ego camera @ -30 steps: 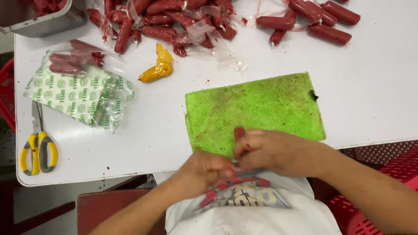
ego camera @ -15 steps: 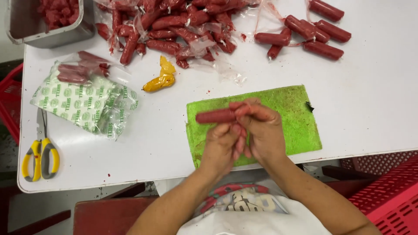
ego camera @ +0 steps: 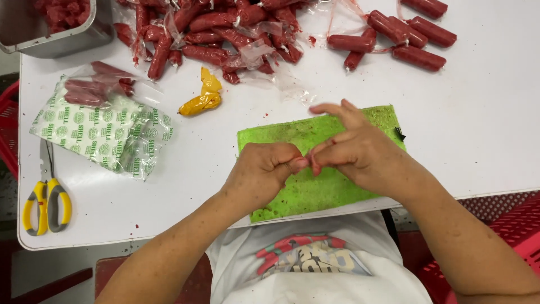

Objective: Manually tying individual sausages in plastic casings using string at a high rate of speed on a production floor.

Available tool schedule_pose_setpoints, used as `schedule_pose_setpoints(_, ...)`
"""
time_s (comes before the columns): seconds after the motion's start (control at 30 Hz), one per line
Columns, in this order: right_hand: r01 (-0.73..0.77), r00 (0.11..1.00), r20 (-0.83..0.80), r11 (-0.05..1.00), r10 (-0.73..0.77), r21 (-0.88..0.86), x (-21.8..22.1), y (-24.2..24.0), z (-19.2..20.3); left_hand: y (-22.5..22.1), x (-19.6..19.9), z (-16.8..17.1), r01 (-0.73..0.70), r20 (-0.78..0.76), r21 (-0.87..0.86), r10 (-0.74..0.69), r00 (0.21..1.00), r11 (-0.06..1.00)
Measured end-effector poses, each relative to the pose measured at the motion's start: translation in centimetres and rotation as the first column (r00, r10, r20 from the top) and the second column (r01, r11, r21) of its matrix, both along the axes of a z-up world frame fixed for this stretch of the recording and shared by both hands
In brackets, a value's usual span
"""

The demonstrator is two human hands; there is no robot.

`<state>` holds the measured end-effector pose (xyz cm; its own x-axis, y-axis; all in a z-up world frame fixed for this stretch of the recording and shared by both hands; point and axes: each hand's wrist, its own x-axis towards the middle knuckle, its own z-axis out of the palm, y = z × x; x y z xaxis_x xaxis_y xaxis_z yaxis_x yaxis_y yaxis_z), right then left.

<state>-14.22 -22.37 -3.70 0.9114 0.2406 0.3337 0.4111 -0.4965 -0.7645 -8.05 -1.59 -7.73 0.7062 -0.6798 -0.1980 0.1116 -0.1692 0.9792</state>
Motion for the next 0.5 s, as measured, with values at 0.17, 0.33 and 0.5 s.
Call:
schedule_pose_setpoints(0.17, -0.229, 0.956, -0.168, 0.969, 0.242, 0.09, 1.1, -1.2, -0.9, -0.1, 1.0, 5.1, 0.216, 0.64, 0.131, -0.249, 0.727, 0.968)
schedule_pose_setpoints(0.33, -0.3, 0.93, -0.188, 0.947, 0.317, 0.111, 1.6, -1.2, -1.9, -0.6, 0.4, 0.2, 0.211, 0.803, 0.139, -0.235, 0.548, 0.968)
schedule_pose_setpoints(0.5, -0.163, 0.921, -0.263, 0.897, 0.288, 0.411, 0.4, 0.2, -7.0, -0.7, -2.7, -6.0, -0.222, 0.931, 0.013, 0.07, 0.359, 0.975)
